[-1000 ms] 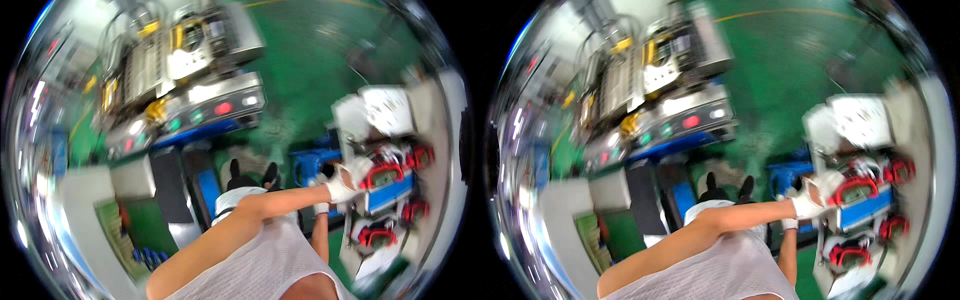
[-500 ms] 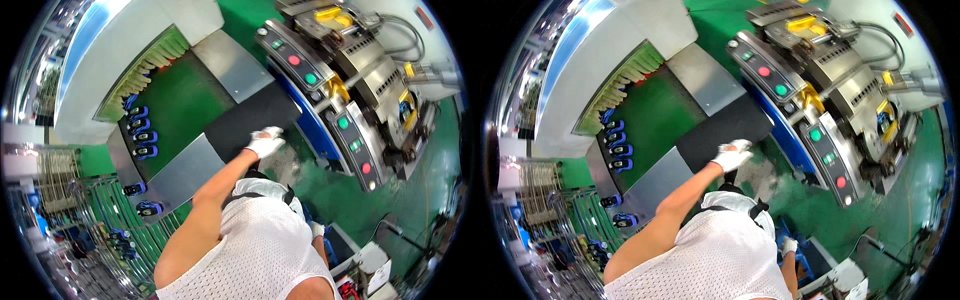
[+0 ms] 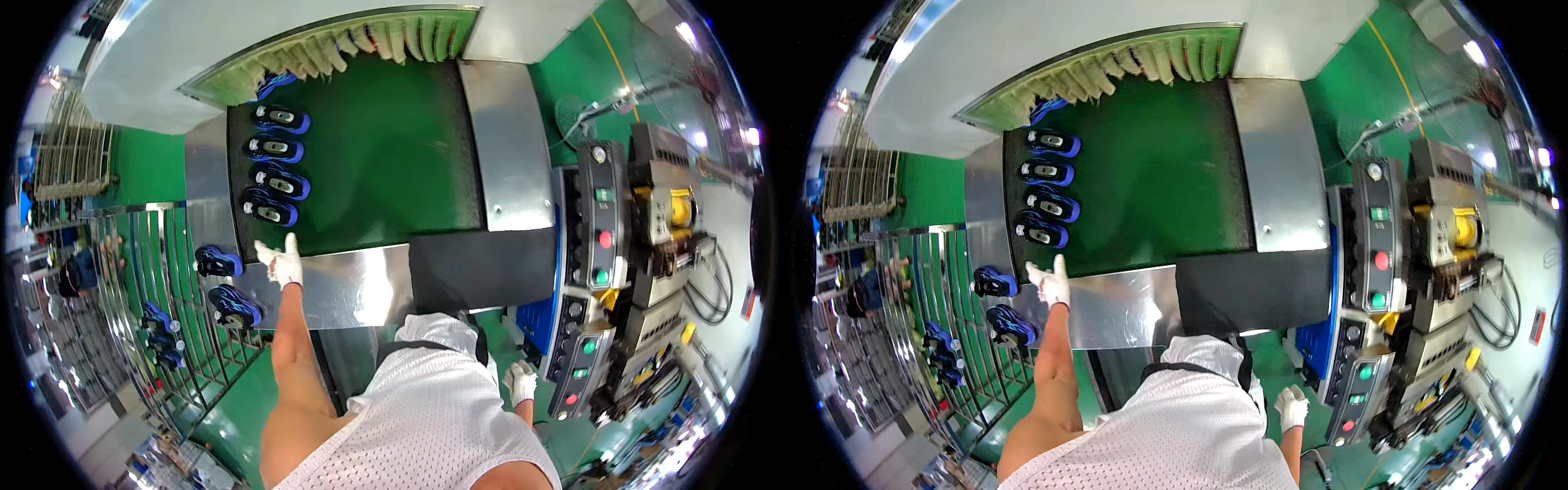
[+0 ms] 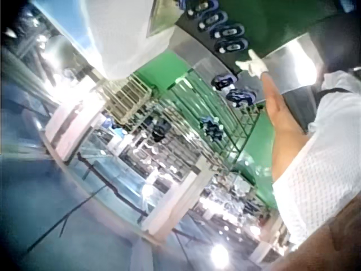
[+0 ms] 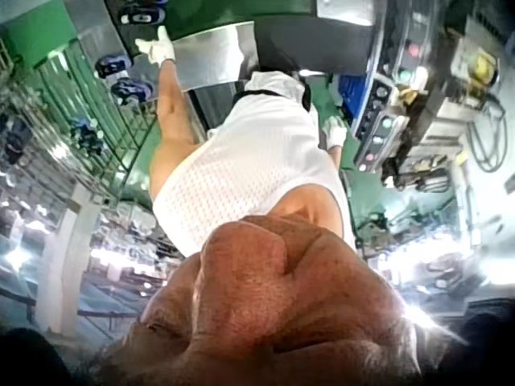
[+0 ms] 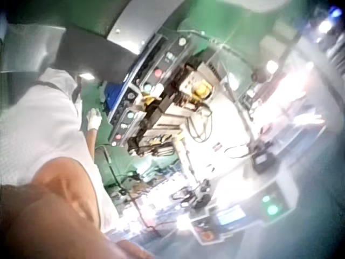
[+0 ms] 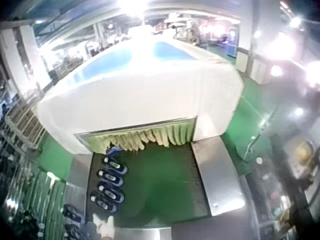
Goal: The person organizes shoes on a conveyor belt, moves them to a cleaning machine for brushing, and then places them into a lasting or shaping machine.
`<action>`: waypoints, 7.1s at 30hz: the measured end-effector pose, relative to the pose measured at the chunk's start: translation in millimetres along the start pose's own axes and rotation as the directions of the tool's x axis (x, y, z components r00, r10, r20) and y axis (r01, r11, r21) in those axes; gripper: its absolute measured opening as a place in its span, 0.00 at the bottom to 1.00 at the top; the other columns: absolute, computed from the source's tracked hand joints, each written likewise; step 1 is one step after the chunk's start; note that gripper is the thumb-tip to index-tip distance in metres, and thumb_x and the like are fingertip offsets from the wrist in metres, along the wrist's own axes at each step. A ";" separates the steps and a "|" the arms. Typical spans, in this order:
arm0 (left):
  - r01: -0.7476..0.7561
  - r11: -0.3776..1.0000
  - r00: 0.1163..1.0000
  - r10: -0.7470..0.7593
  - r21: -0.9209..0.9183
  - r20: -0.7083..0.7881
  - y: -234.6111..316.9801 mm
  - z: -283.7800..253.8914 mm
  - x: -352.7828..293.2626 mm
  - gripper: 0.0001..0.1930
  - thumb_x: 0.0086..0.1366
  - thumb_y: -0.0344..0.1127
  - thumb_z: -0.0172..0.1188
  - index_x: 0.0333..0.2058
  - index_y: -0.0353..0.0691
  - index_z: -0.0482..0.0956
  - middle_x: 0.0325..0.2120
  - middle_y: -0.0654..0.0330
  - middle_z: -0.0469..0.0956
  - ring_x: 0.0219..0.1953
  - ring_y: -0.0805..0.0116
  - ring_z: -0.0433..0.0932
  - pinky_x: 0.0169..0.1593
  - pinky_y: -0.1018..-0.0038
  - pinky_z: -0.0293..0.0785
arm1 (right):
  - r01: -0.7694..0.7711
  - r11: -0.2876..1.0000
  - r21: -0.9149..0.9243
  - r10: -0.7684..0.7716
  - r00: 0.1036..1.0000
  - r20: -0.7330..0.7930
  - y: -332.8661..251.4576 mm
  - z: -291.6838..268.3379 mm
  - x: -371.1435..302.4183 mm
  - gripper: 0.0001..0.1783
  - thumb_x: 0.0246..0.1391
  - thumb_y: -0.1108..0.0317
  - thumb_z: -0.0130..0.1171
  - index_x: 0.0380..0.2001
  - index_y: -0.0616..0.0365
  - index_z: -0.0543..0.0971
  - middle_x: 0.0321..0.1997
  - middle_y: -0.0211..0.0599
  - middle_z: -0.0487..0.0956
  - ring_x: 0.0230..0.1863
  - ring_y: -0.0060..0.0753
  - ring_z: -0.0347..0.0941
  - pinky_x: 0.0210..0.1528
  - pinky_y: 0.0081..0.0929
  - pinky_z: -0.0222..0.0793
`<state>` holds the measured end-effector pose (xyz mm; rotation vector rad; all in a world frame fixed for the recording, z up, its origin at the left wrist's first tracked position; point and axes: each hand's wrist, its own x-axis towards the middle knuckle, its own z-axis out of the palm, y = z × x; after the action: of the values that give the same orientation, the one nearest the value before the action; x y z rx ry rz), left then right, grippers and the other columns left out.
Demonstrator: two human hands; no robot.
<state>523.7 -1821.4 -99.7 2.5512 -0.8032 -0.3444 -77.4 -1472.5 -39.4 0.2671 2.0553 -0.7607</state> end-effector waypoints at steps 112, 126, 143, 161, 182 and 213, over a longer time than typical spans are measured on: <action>-0.511 0.842 0.702 0.524 -0.171 0.483 84.8 26.3 -328.4 0.19 0.59 0.34 0.65 0.48 0.36 0.77 0.43 0.48 0.80 0.46 0.53 0.81 0.53 0.61 0.76 | 0.350 0.892 -0.287 -0.452 0.732 -0.510 -251.8 -558.1 290.7 0.42 0.55 0.39 0.64 0.58 0.67 0.74 0.54 0.55 0.81 0.54 0.58 0.77 0.58 0.47 0.71; -0.279 0.932 0.877 0.150 0.230 0.456 -8.1 -59.5 -146.5 0.25 0.61 0.50 0.66 0.52 0.42 0.79 0.51 0.49 0.79 0.54 0.46 0.79 0.57 0.54 0.73 | -0.004 0.109 -0.994 -0.848 0.522 -0.095 -168.5 -54.6 64.0 0.60 0.41 0.46 0.77 0.71 0.64 0.59 0.73 0.62 0.59 0.74 0.62 0.54 0.71 0.50 0.57; -0.482 0.871 0.874 0.472 0.092 0.111 41.6 32.3 111.6 0.15 0.73 0.46 0.54 0.48 0.44 0.81 0.50 0.52 0.78 0.53 0.47 0.77 0.53 0.54 0.73 | 0.407 0.543 -0.735 -0.550 0.833 0.055 -118.4 27.1 -44.4 0.45 0.54 0.57 0.67 0.70 0.66 0.63 0.70 0.59 0.69 0.70 0.54 0.67 0.72 0.37 0.61; -0.583 -0.257 -0.492 0.866 -0.771 0.084 349.7 -56.3 -355.0 0.10 0.60 0.33 0.68 0.41 0.40 0.84 0.40 0.54 0.83 0.44 0.55 0.83 0.48 0.65 0.79 | 0.928 0.373 0.012 -0.816 0.321 0.481 -241.7 129.7 -120.7 0.40 0.47 0.51 0.72 0.59 0.62 0.72 0.57 0.52 0.76 0.60 0.50 0.71 0.66 0.44 0.64; -0.582 0.190 -0.182 0.918 -0.791 0.354 411.1 8.9 -527.8 0.24 0.66 0.24 0.63 0.60 0.34 0.70 0.53 0.53 0.74 0.50 0.65 0.78 0.53 0.69 0.79 | 0.094 0.431 0.897 -0.647 0.726 0.235 -240.6 -154.8 -98.3 0.27 0.51 0.77 0.69 0.56 0.62 0.76 0.47 0.34 0.83 0.40 0.26 0.81 0.45 0.27 0.80; -0.395 0.829 0.522 0.558 -0.397 0.645 249.6 48.2 -408.0 0.20 0.67 0.33 0.63 0.55 0.33 0.74 0.51 0.48 0.77 0.48 0.57 0.83 0.52 0.64 0.79 | 0.334 0.886 -0.322 -0.462 0.693 -0.554 -698.9 12.0 284.9 0.20 0.51 0.55 0.59 0.45 0.50 0.85 0.51 0.39 0.84 0.54 0.43 0.81 0.54 0.42 0.76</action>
<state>59.8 -1779.5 19.5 1.8080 -1.6262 -1.2566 -551.1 -2057.8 13.1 -0.0772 2.8670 -0.7830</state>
